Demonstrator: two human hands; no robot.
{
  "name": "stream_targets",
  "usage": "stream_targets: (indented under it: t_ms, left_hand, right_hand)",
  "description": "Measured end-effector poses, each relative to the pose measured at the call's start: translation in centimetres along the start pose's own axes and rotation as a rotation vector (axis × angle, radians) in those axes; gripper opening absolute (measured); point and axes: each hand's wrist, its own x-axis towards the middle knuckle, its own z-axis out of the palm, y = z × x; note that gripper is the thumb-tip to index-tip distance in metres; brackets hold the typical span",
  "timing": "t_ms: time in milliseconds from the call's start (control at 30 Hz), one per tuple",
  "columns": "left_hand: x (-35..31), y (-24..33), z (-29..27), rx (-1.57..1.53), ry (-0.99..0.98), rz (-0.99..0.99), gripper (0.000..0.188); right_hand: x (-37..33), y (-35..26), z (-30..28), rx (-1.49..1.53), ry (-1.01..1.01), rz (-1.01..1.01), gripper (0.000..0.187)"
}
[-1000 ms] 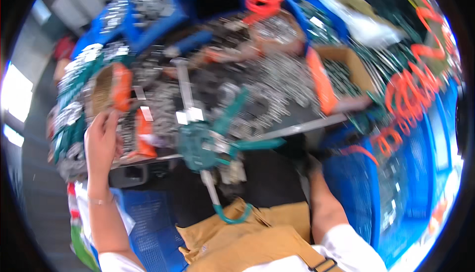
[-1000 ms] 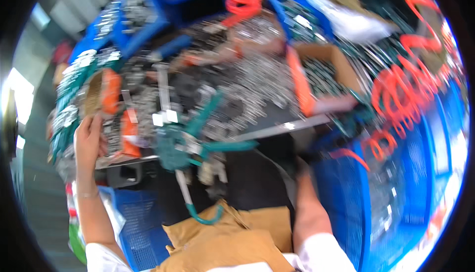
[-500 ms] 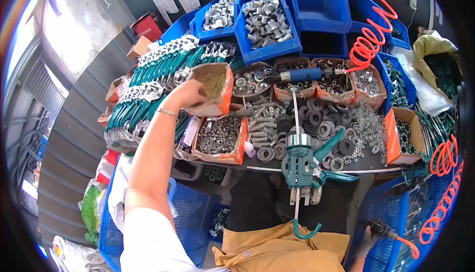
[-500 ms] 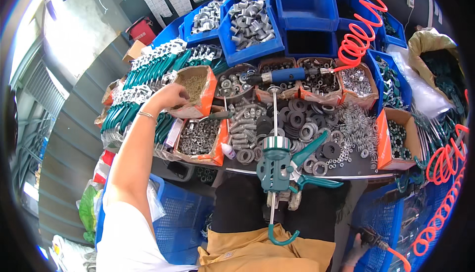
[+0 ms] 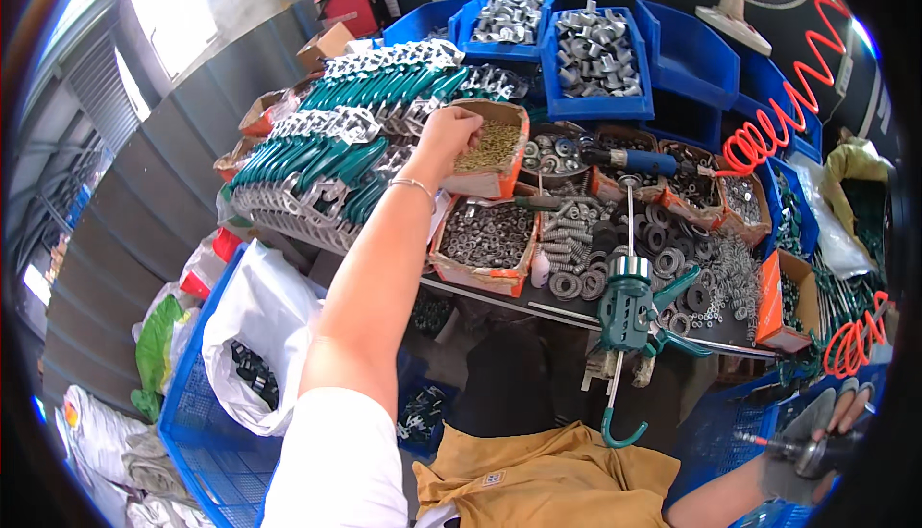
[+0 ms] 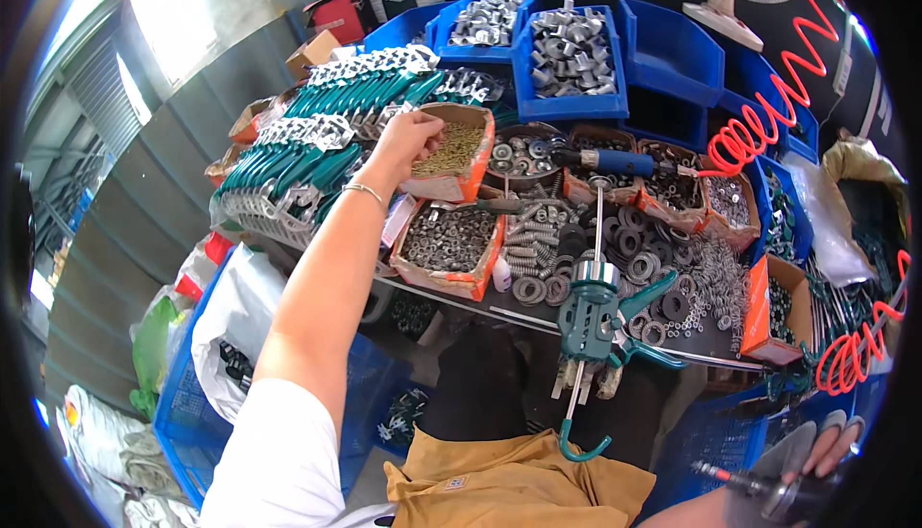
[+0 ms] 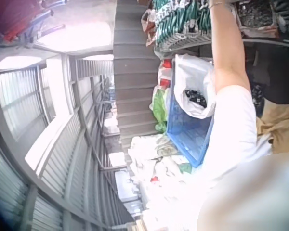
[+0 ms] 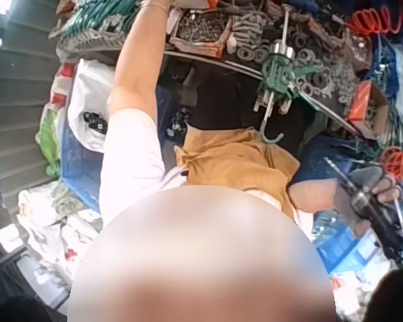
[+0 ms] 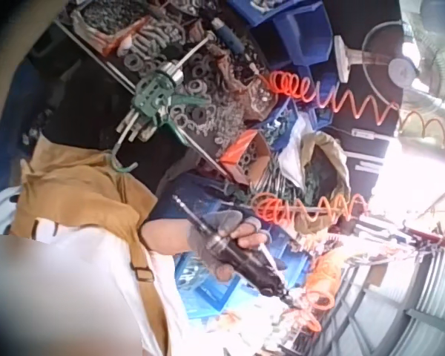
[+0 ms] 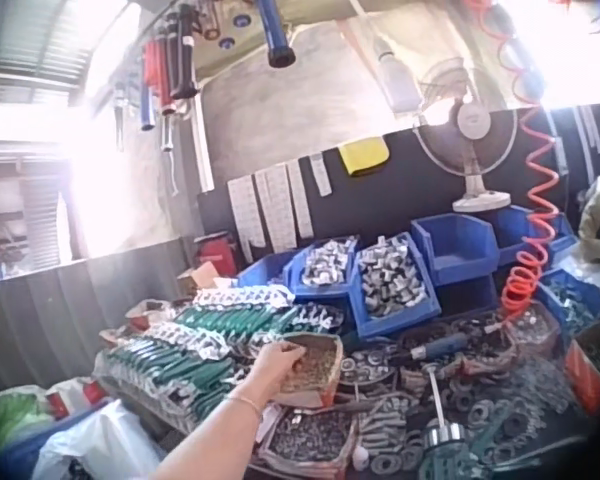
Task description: The person assembles mechanical tools by joining metal housings with washers and screws using a pneumatic screwdriver, then packages the assembled tools into plastic bags.
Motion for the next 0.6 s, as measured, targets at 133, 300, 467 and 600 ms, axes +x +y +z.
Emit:
stream_targets:
  t_ms: [133,300,467,600]
  left_hand:
    - [0.3,-0.5,-1.2,-0.708,-0.090,-0.410,0.011]
    - [0.9,-0.9,-0.9,-1.307,-0.058,-0.564,0.012]
    - [1.2,-0.8,-0.4,-1.449,-0.024,-0.538,0.012]
    - [1.0,-0.9,-0.9,-1.428,-0.074,-0.501,0.011]
  right_hand:
    - [2.8,2.6,4.7,-0.542,0.847,-0.228,0.071]
    - [3.5,4.4,6.7,0.148,0.448,-0.189,0.070]
    - [5.2,6.3,8.9,0.073,0.518,-0.196,0.061]
    - [4.0,6.2,8.3,0.145,0.436,-0.037,0.061]
